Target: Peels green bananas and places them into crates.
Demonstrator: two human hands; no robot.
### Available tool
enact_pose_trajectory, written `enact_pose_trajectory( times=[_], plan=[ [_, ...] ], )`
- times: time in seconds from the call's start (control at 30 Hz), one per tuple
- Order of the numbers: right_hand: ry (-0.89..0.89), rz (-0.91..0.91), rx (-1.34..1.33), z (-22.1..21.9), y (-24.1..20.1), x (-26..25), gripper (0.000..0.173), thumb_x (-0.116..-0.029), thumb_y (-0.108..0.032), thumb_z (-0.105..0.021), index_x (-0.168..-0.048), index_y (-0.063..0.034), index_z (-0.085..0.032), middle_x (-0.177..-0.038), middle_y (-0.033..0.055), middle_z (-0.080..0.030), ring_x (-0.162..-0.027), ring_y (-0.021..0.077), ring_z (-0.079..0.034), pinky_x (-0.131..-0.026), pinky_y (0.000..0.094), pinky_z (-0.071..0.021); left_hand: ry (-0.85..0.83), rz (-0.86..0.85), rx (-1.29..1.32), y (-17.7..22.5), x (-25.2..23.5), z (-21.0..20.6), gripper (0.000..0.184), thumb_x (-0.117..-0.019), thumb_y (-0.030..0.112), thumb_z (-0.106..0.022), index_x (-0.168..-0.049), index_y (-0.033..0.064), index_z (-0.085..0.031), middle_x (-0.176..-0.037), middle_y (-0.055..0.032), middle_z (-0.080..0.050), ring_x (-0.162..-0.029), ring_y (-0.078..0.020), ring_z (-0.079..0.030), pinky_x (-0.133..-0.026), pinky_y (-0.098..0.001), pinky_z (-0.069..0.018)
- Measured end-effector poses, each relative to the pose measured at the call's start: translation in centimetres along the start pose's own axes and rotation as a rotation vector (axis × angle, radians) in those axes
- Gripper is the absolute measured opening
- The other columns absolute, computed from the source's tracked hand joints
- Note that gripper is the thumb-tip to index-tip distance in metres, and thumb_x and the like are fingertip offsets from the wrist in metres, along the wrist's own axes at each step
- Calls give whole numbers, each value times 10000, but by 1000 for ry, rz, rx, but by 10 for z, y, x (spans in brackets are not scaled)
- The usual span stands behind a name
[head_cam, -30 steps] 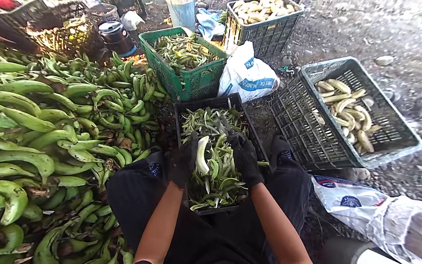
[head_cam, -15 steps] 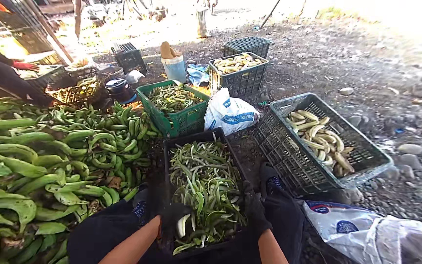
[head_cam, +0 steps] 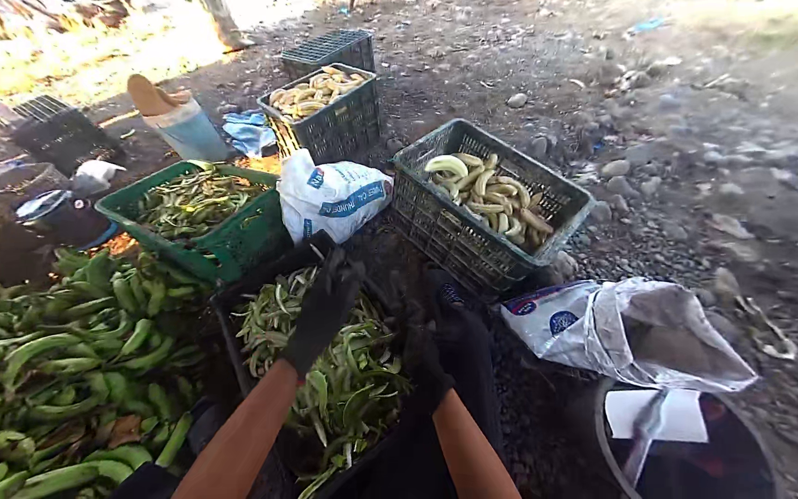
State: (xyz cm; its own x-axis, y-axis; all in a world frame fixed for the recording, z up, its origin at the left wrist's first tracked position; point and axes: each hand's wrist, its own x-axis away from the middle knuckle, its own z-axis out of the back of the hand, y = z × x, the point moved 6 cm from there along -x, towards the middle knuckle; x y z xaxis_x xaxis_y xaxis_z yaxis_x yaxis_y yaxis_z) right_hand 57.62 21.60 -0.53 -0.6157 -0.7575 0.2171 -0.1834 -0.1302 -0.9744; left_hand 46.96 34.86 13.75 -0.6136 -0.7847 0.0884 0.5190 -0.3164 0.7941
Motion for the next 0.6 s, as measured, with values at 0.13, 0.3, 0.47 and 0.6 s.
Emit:
enact_pose_trajectory(
  times=[0.13,0.3,0.47,0.6],
  plan=[
    [128,-5,-561,15,-18,-4,558,-1118,-431,-152,-1212,-32,-531,-799,90,-678,-585,175,-635,-545,350,-573,-262,106,-653,-107,63,-77,856,-918,633,-591,-1615,231,-299,-1633,-231,-283,-1484,-478,-278,-1121,-686,-304],
    [93,-144,-654,19,-16,-5,523,-1097,-532,-169,-1208,-137,-494,-800,87,-683,-593,209,-653,-544,400,-586,-324,85,-795,-183,113,-154,898,-797,756,-609,-1577,391,-358,-1680,-118,-237,-1525,-507,-107,-1131,-789,-11],
    [56,-93,-587,16,-28,-12,435,-1120,-441,-180,-1169,-136,-487,-760,75,-688,-563,216,-666,-523,411,-604,-340,75,-773,-193,91,-155,919,-722,725,-699,-1543,446,-394,-1662,-104,-290,-1512,-541,-97,-1093,-827,-8],
    [50,-81,-545,6,-32,-19,516,-1115,-432,-80,-1135,-123,-492,-776,72,-701,-546,213,-666,-510,403,-605,-409,90,-716,-204,64,-140,992,-711,836,-619,-1575,446,-327,-1689,-108,-208,-1525,-525,-22,-1099,-818,-1]
  ],
)
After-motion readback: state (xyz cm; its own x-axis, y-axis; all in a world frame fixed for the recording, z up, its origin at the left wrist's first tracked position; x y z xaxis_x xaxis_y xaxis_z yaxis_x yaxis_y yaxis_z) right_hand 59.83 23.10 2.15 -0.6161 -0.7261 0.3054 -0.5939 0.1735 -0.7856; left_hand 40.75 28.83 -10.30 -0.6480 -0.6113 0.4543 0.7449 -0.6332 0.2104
